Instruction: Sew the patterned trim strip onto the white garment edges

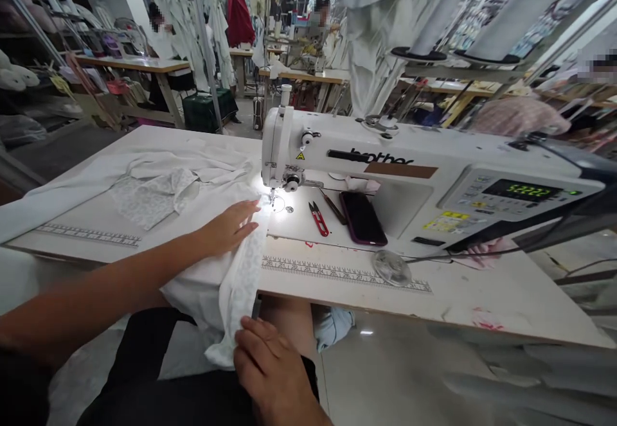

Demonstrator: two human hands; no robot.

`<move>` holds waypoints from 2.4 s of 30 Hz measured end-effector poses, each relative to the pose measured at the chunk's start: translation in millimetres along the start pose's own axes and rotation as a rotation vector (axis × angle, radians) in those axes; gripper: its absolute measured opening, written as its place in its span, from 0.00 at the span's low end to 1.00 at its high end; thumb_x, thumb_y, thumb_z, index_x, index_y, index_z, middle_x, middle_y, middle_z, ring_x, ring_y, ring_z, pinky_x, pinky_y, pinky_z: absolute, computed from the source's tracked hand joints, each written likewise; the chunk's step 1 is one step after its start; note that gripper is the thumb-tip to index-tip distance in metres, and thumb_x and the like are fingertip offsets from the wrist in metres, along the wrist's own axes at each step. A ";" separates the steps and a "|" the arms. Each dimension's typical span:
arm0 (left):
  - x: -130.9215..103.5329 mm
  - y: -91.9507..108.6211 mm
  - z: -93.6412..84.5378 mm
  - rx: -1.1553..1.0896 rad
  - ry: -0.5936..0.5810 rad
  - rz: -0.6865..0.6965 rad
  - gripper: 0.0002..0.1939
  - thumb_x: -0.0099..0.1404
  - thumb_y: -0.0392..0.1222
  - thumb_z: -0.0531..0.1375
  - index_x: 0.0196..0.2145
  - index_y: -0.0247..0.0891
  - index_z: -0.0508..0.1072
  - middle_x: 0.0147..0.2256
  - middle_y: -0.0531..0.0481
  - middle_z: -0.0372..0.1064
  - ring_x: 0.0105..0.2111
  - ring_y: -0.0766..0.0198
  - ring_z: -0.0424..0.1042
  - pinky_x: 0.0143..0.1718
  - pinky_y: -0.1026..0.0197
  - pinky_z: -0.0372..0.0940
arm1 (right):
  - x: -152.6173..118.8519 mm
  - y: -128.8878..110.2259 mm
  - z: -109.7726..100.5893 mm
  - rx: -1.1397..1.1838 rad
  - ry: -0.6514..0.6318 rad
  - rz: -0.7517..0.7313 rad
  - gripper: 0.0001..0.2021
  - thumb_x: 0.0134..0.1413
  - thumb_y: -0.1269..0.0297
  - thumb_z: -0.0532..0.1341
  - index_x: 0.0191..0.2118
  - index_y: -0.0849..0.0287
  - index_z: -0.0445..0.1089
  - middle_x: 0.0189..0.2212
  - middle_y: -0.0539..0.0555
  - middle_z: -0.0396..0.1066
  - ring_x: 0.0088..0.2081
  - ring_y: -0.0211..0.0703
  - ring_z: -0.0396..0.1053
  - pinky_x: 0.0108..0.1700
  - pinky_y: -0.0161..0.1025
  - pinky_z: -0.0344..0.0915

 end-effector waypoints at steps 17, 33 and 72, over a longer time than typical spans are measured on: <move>37.5 11.8 9.0 0.267 -0.061 0.282 0.10 0.68 0.40 0.51 0.41 0.35 0.70 0.44 0.41 0.71 0.46 0.55 0.68 0.52 0.54 0.61 | 18.3 5.2 -12.4 -0.050 0.061 0.034 0.13 0.66 0.75 0.49 0.34 0.58 0.68 0.32 0.49 0.75 0.44 0.37 0.70 0.56 0.42 0.59; 39.5 -8.2 23.5 0.290 -0.006 0.237 0.10 0.67 0.42 0.50 0.39 0.35 0.67 0.46 0.39 0.68 0.49 0.52 0.67 0.60 0.46 0.50 | -0.9 24.1 -3.3 0.057 -0.043 0.128 0.19 0.72 0.66 0.43 0.35 0.61 0.67 0.32 0.51 0.72 0.40 0.39 0.68 0.47 0.41 0.55; 51.4 -19.1 -1.0 0.229 0.150 0.649 0.12 0.68 0.30 0.51 0.45 0.35 0.71 0.46 0.43 0.71 0.50 0.59 0.67 0.52 0.51 0.68 | 25.8 38.5 -18.1 0.025 0.218 0.214 0.08 0.59 0.76 0.53 0.39 0.57 0.65 0.34 0.52 0.72 0.46 0.43 0.74 0.54 0.45 0.68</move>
Point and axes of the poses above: each hand's wrist, its own x-axis towards the middle knuckle, its own z-axis out of the palm, y = z × x, the point moved 4 cm from there along x, towards the middle knuckle
